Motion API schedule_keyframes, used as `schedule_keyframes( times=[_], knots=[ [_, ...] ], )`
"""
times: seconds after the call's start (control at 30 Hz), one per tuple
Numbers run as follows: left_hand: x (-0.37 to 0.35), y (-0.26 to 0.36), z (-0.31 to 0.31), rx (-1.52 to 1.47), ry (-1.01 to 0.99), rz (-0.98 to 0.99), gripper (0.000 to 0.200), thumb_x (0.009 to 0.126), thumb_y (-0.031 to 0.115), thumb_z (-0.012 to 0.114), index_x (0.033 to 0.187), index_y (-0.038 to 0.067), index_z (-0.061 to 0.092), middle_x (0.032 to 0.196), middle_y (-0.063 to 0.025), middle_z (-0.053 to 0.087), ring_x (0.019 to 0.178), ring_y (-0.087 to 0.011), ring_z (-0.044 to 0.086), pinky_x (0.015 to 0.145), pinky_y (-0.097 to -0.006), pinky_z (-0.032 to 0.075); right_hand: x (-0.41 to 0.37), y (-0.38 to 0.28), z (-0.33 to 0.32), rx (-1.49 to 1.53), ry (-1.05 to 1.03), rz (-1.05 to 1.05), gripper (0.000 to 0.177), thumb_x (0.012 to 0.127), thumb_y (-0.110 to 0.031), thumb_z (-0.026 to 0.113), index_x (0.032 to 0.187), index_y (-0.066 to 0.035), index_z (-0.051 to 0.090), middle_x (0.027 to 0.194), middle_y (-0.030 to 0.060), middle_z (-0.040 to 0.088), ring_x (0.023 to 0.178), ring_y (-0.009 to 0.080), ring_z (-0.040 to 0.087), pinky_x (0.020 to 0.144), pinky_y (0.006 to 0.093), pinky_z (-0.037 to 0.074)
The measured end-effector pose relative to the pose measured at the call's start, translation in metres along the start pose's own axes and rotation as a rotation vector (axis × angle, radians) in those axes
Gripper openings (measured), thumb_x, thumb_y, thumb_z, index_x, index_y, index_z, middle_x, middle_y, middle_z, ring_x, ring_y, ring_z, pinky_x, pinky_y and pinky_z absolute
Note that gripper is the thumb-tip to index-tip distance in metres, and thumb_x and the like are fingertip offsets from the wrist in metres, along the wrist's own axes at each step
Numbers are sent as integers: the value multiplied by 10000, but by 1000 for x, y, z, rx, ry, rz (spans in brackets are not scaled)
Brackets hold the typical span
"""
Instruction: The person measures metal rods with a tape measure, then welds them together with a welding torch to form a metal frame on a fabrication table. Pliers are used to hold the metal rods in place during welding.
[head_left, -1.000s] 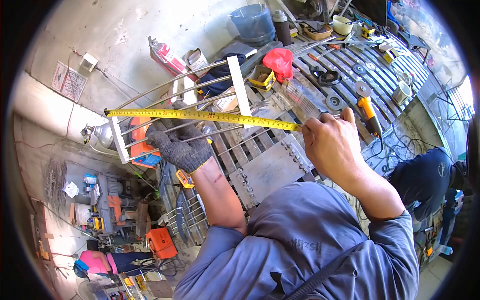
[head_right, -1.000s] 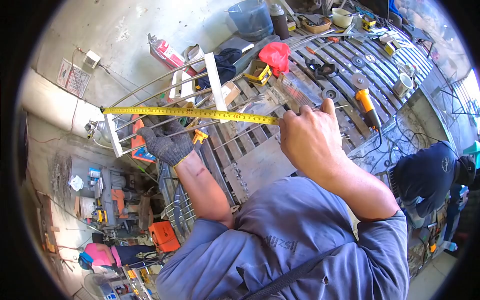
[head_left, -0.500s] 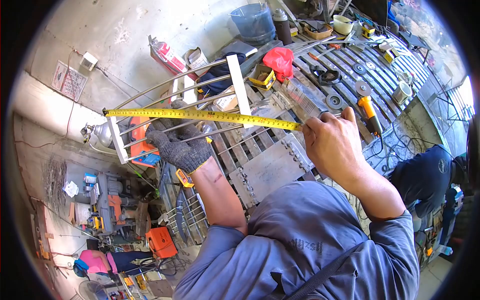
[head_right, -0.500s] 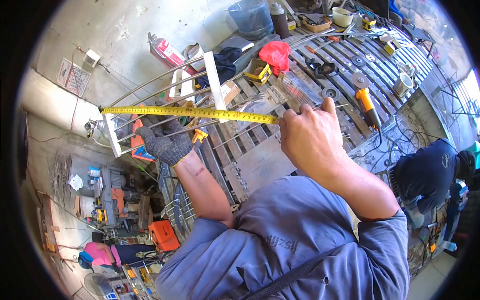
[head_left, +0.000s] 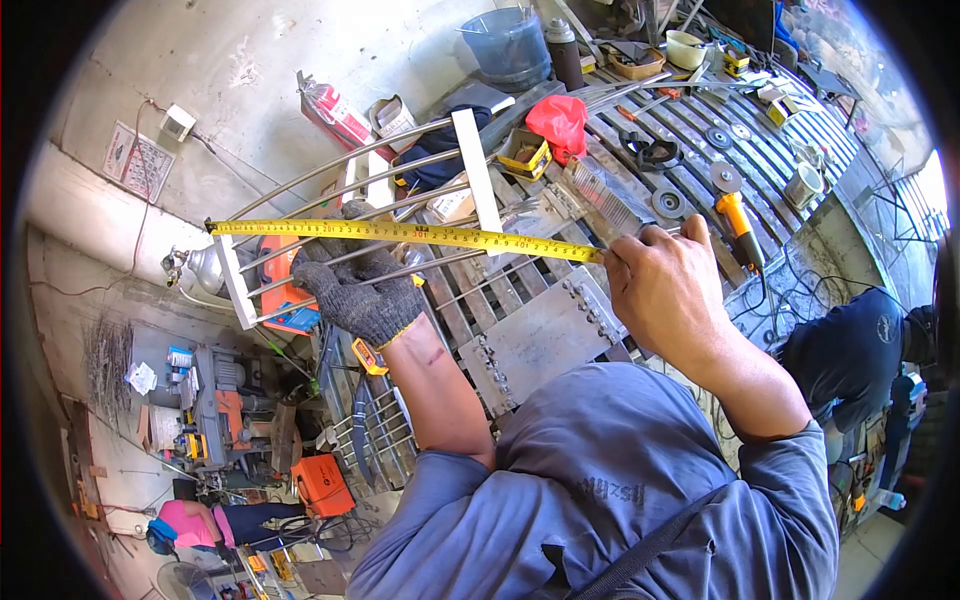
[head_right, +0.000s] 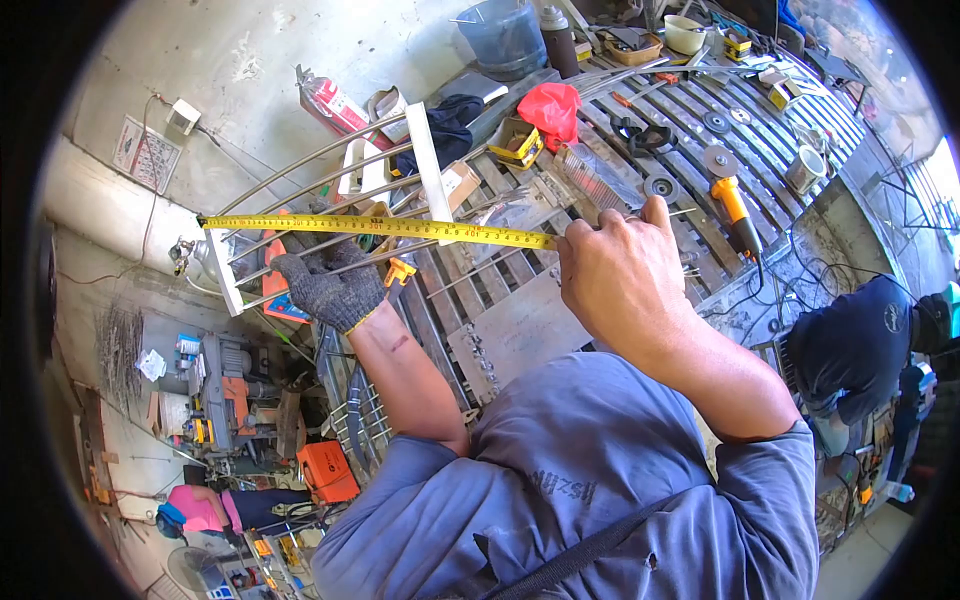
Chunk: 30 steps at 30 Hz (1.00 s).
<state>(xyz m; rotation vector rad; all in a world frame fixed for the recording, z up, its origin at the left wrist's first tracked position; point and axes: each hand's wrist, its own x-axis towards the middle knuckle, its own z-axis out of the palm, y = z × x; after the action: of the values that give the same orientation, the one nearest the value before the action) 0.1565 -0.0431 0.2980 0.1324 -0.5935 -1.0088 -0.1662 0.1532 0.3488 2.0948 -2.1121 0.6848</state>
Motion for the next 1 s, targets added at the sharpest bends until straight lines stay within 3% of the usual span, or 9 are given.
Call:
schedule_keyframes(
  times=[0.4, 1.0],
  knots=[
    [-2, -2, 11, 96, -54, 55, 873, 1019, 556, 781, 1621, -20, 517, 1455, -208, 720, 1306, -387, 709, 1162, -570, 571, 0, -1, -1, -11, -11, 7, 225, 1055, -228, 698, 966, -66, 826, 780, 135, 702, 725, 338, 669, 911, 487, 437],
    [-1, -2, 6, 70, -138, 66, 828, 1029, 499, 791, 1614, -23, 525, 1491, -176, 713, 1341, -333, 699, 1195, -562, 549, -1, 2, 0, -5, 5, -8, 212, 1041, -225, 715, 949, -63, 816, 773, 136, 693, 716, 331, 664, 905, 485, 436]
  ],
)
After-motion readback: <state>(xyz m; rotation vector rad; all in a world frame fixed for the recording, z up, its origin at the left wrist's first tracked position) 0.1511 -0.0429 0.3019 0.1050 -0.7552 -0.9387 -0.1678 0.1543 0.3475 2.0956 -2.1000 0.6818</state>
